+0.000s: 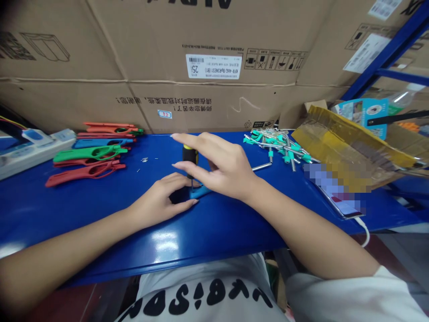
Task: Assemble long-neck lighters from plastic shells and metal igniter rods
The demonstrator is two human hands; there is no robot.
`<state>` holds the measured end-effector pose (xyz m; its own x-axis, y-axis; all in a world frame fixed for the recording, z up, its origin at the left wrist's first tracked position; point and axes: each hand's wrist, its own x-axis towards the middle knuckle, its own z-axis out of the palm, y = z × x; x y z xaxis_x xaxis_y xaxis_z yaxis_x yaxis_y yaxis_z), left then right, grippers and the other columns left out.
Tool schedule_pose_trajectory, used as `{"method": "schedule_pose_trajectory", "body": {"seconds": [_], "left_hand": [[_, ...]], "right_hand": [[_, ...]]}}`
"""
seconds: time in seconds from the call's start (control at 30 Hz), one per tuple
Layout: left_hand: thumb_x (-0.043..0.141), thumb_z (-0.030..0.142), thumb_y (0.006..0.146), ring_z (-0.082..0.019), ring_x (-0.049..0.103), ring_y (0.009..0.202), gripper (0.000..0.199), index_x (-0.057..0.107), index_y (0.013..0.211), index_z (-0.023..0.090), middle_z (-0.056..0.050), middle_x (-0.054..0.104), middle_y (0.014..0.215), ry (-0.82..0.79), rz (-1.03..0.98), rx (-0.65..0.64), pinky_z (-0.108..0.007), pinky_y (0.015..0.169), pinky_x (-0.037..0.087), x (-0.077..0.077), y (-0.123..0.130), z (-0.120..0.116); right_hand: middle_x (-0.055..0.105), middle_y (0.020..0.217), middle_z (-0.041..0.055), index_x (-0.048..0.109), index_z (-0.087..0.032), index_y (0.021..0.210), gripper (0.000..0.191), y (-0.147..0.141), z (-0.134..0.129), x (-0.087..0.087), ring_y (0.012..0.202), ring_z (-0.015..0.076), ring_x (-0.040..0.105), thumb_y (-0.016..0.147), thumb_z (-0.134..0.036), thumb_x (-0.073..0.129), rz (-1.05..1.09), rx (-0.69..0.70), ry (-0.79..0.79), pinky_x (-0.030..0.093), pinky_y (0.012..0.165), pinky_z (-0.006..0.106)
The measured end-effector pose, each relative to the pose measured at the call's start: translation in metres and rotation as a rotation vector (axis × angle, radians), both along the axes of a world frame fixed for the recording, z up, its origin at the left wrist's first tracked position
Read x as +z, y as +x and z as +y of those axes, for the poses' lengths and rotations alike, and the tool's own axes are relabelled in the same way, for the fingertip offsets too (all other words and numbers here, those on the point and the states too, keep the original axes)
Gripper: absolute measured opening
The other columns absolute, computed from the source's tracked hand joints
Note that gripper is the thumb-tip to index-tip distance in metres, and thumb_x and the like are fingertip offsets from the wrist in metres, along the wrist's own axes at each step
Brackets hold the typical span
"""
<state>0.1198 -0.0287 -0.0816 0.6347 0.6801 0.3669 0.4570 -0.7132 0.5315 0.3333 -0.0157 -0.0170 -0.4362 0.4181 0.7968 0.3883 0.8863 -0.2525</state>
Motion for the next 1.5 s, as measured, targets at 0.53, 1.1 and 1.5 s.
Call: {"method": "schedule_pose_trajectory", "body": {"seconds": [0.53, 1.1, 1.5], "left_hand": [[0.071, 0.028, 0.089, -0.024, 0.067, 0.106, 0.028, 0.066, 0.115, 0.021, -0.006, 0.074, 0.113, -0.028, -0.014, -0.002, -0.043, 0.098, 0.051, 0.003, 0.0013, -0.0012], [0.07, 0.027, 0.09, -0.024, 0.066, 0.109, 0.028, 0.063, 0.116, 0.021, -0.006, 0.073, 0.115, -0.002, -0.022, -0.009, -0.043, 0.099, 0.051, 0.0016, 0.001, -0.0008], [0.069, 0.028, 0.091, -0.023, 0.066, 0.108, 0.027, 0.063, 0.116, 0.021, -0.007, 0.072, 0.116, -0.008, -0.023, -0.018, -0.042, 0.099, 0.051, 0.0017, 0.001, -0.0008]], "right_hand": [[0.072, 0.11, 0.0087, 0.066, -0.018, 0.122, 0.031, 0.0024, 0.0036, 0.0043, 0.084, 0.0148, 0.068, 0.104, -0.033, 0.046, 0.042, 0.078, -0.109, 0.056, 0.078, 0.03], [0.069, 0.107, 0.0061, 0.063, -0.02, 0.117, 0.035, 0.001, 0.0091, -0.0033, 0.07, 0.0122, 0.063, 0.091, -0.043, 0.069, 0.041, 0.114, -0.222, 0.055, 0.063, 0.026], [0.073, 0.107, 0.0073, 0.068, -0.02, 0.116, 0.033, 0.0019, 0.0063, -0.0001, 0.087, 0.0168, 0.069, 0.094, -0.045, 0.065, 0.019, 0.03, -0.089, 0.058, 0.079, 0.029]]}}
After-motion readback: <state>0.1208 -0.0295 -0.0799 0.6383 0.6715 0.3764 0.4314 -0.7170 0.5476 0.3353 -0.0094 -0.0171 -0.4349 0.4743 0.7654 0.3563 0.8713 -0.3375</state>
